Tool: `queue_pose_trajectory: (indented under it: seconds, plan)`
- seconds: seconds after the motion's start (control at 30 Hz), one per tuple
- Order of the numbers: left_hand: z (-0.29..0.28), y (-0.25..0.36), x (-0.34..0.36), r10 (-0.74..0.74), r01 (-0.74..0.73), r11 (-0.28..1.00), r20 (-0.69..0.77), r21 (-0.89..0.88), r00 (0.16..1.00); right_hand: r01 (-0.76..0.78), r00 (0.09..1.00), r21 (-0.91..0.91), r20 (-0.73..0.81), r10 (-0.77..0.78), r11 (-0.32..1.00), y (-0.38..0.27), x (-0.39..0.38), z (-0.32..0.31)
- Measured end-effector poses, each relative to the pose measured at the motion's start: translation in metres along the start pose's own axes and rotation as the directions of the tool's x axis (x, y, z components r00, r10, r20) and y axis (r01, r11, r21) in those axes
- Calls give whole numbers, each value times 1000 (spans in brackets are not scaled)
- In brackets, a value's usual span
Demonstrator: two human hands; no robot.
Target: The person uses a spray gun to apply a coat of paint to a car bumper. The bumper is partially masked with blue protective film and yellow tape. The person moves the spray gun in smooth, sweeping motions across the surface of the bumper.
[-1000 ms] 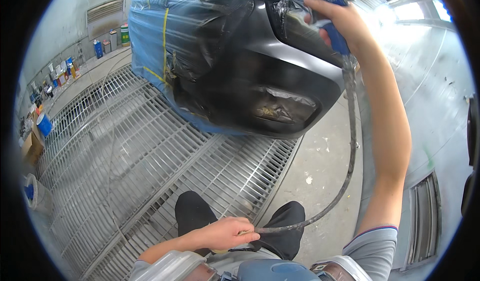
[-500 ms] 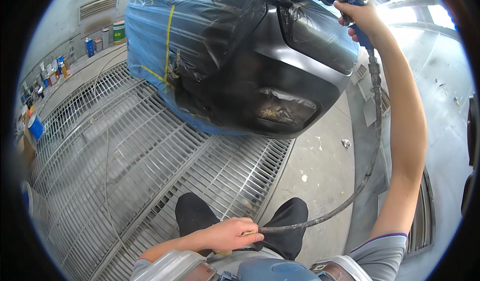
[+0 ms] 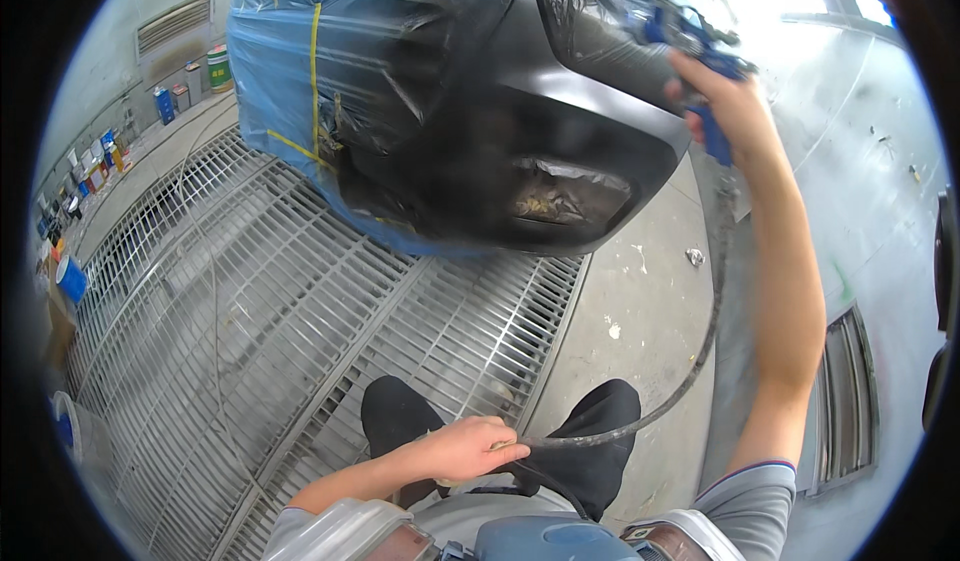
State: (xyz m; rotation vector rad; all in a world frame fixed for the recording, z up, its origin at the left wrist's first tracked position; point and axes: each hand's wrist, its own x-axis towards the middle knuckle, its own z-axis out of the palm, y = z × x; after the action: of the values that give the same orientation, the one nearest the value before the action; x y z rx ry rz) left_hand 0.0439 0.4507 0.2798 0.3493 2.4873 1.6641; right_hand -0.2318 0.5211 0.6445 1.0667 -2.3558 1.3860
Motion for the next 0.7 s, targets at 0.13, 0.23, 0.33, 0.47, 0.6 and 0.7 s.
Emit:
queue_pose_trajectory:
  seconds: [0.13,0.23,0.33,0.47,0.6,0.7]
  plan:
    - [3,-14,4,-7,8,999,-10,44,1000,-137,973,-128,-203,109,982,51,-8,-64]
    - [3,-22,9,-9,9,998,-3,67,1000,-186,948,-141,-287,140,972,73,-16,-79]
    - [4,-35,12,-63,63,993,0,97,998,-174,951,-112,-277,137,978,73,-26,-47]
    - [9,-58,7,-151,152,986,-23,64,988,-59,996,75,-67,64,995,49,-43,50]
    - [21,-77,11,-227,234,969,-78,80,971,3,990,308,133,-46,951,29,-57,141]
    - [15,-71,9,-337,343,938,-103,51,936,-19,960,347,268,-79,938,16,-75,178]
